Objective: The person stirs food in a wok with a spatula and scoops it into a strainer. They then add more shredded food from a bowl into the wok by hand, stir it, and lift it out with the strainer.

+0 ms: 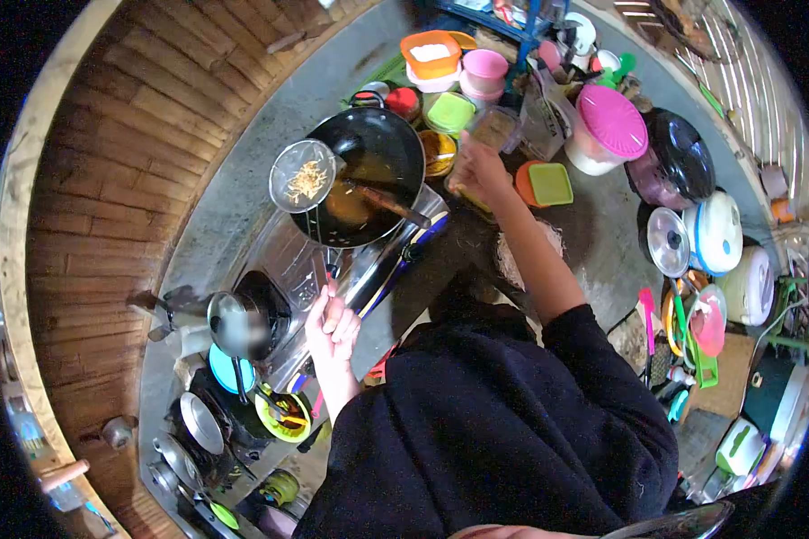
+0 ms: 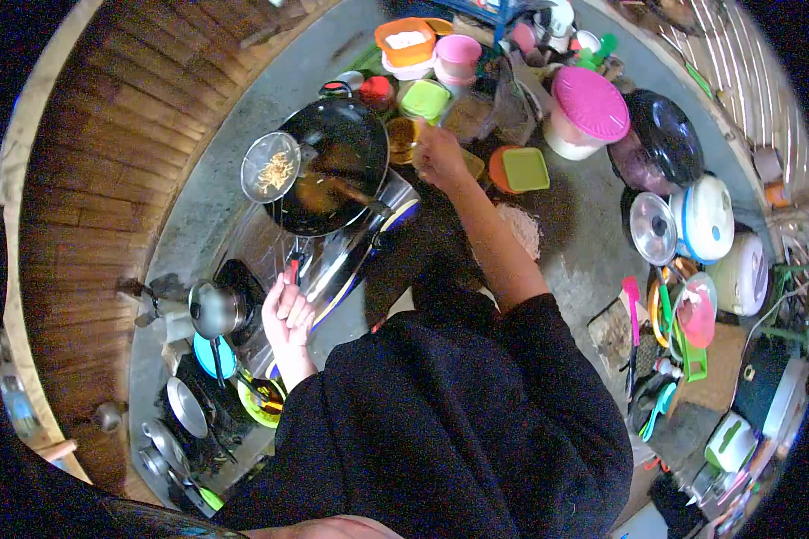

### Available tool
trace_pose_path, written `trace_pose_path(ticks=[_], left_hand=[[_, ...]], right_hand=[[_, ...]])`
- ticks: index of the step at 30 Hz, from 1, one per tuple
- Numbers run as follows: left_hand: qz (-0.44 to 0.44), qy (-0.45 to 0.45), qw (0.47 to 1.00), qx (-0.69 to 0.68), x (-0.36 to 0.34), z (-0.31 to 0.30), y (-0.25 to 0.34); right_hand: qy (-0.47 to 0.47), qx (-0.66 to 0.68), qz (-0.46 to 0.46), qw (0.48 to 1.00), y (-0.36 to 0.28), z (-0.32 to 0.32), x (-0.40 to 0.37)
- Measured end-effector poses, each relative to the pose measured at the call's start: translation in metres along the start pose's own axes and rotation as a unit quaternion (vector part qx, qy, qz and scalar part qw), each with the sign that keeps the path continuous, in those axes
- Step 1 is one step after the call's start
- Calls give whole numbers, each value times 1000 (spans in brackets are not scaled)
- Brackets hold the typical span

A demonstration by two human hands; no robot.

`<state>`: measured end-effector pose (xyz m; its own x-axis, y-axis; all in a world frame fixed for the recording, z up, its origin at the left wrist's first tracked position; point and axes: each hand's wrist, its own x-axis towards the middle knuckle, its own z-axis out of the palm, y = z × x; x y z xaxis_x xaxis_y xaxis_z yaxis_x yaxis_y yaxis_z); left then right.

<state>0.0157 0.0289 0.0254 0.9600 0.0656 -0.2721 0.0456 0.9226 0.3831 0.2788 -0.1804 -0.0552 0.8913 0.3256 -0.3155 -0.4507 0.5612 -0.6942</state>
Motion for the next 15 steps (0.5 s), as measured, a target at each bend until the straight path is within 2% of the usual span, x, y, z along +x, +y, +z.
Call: trace_pose_path(ticks=[4,8,10,11,13,15], left_hand=[[10,9,1000,-6,-4,3,-5],[13,14,1000,-7,-8,7,-8],[10,18,1000,-7,-9,7,-9],[20,20,1000,-11,-9,8,-10],[17,27,999,-6,-10,9,-10],[23,31,999,-8,-11,8,-10]], right_hand=[[-161,0,15,987,-3,66,34],[-159,6,36,987,18,105,68],[-99,8,52,994,33,116,80],[-107,4,58,993,42,118,85],[-3,-10,82,997,59,120,97],[-4,-52,110,993,68,118,111]])
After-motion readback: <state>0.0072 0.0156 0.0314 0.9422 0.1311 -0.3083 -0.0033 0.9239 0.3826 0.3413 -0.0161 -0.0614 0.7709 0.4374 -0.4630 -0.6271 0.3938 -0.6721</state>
